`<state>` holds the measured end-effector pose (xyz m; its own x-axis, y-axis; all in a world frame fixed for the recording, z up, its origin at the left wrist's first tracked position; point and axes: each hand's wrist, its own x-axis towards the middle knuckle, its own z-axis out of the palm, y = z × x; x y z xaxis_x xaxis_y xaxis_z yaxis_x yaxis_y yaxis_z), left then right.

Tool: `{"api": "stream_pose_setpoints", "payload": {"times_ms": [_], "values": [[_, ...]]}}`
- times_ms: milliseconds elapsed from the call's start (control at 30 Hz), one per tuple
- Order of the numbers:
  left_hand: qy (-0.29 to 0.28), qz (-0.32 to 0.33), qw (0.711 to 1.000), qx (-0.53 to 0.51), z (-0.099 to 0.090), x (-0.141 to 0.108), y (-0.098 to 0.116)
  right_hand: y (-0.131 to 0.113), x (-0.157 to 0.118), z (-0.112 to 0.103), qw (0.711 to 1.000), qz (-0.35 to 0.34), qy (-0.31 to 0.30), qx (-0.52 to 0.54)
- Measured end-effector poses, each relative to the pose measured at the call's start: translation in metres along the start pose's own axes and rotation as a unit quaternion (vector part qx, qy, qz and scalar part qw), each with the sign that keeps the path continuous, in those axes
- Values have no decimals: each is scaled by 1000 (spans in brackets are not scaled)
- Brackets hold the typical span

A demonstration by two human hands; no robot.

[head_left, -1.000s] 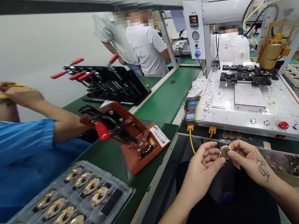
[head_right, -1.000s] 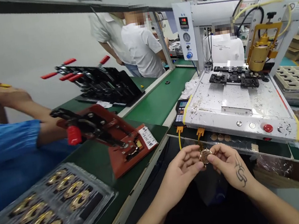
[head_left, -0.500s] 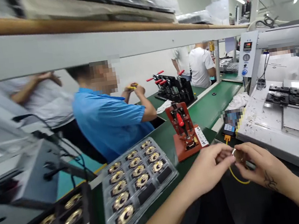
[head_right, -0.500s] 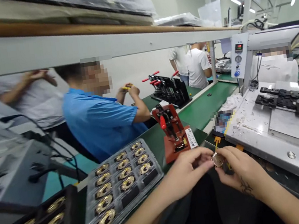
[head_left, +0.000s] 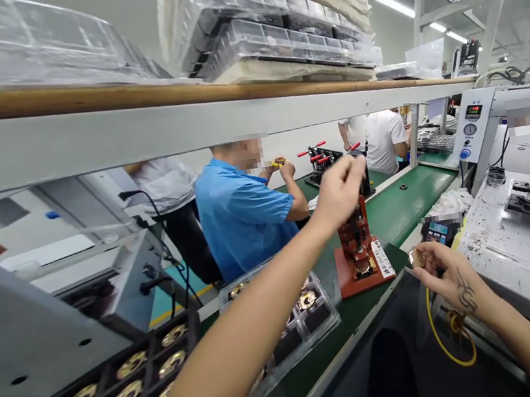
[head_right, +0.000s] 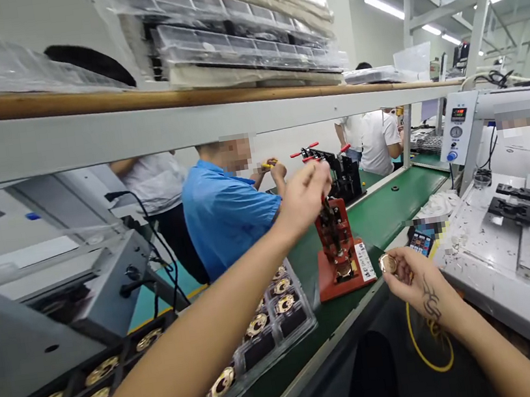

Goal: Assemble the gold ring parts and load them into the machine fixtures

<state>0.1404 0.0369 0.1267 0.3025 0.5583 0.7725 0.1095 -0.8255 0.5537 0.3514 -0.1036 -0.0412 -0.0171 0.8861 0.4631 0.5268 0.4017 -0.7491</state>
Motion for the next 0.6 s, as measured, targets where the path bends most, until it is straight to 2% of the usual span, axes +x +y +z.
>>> {"api": "stream_pose_setpoints", "payload": {"times_ms": [67, 133, 200, 267, 333, 433, 533, 600], "values": [[43, -64, 996, -34, -18, 19, -14, 6, 12, 14, 1000, 5, -6, 22], [46, -140, 989, 11, -39, 16, -36, 13, 19, 27, 1000, 5, -8, 28], [-6, -213, 973, 88, -54, -14, -57, 23, 23, 38, 999, 0, -17, 28], [-95, -257, 957, 100, -58, -59, -72, 35, 27, 48, 999, -6, -27, 28], [-194, -287, 933, 95, -46, -105, -83, 47, 35, 60, 999, -14, -39, 26], [-259, -314, 908, 98, -12, -148, -97, 64, 53, 80, 997, -34, -60, 22], [-262, -320, 904, 113, 17, -157, -111, 78, 66, 94, 996, -47, -78, 13], [-259, -322, 903, 117, 26, -155, -118, 85, 70, 96, 995, -48, -87, 4]]}}
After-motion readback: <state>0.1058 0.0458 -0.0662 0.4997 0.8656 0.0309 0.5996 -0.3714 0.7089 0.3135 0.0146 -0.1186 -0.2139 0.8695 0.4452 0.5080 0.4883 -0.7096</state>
